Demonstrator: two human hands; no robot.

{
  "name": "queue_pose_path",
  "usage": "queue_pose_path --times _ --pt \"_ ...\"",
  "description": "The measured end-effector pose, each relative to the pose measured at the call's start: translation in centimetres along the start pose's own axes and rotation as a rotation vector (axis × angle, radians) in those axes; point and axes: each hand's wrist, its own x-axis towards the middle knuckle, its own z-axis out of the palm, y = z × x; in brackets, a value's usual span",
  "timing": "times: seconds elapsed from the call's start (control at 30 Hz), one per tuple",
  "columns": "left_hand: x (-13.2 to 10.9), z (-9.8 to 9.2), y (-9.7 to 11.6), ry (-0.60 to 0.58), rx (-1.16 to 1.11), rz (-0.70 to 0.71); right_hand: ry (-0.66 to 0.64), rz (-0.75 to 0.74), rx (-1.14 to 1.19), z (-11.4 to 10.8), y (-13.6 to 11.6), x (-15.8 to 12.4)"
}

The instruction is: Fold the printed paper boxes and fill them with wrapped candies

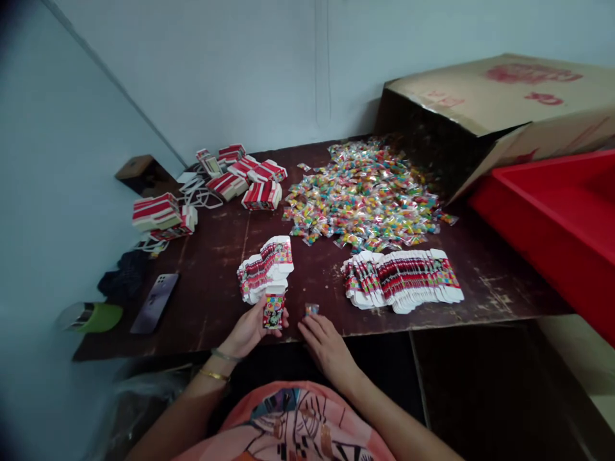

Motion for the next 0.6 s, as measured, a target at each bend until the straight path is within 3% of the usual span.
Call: queue_pose_path --times 0.1,0.23,0.37,0.53,0.6 --pt "0.4 1.0 -0.6 -0.008 0.025 -0.043 0.026 0.054 0.292 -2.0 -1.4 -0.6" --pt "0.4 3.4 -1.8 -0.013 0.132 -0.034 0.171 0.223 0.592 -5.6 -1.9 4.0" --pt "-0.4 4.6 -2.2 -0.065 0.223 0.035 0.366 0.377 0.641 -6.8 -0.9 7.5" --pt "-1.1 4.2 -1.7 0.017 0.242 0.078 0.240 0.267 0.481 -6.0 -1.4 7.0" --pt "-1.1 4.2 -1.6 0.029 0.257 0.074 0.262 0.273 0.492 -5.6 -2.0 6.2"
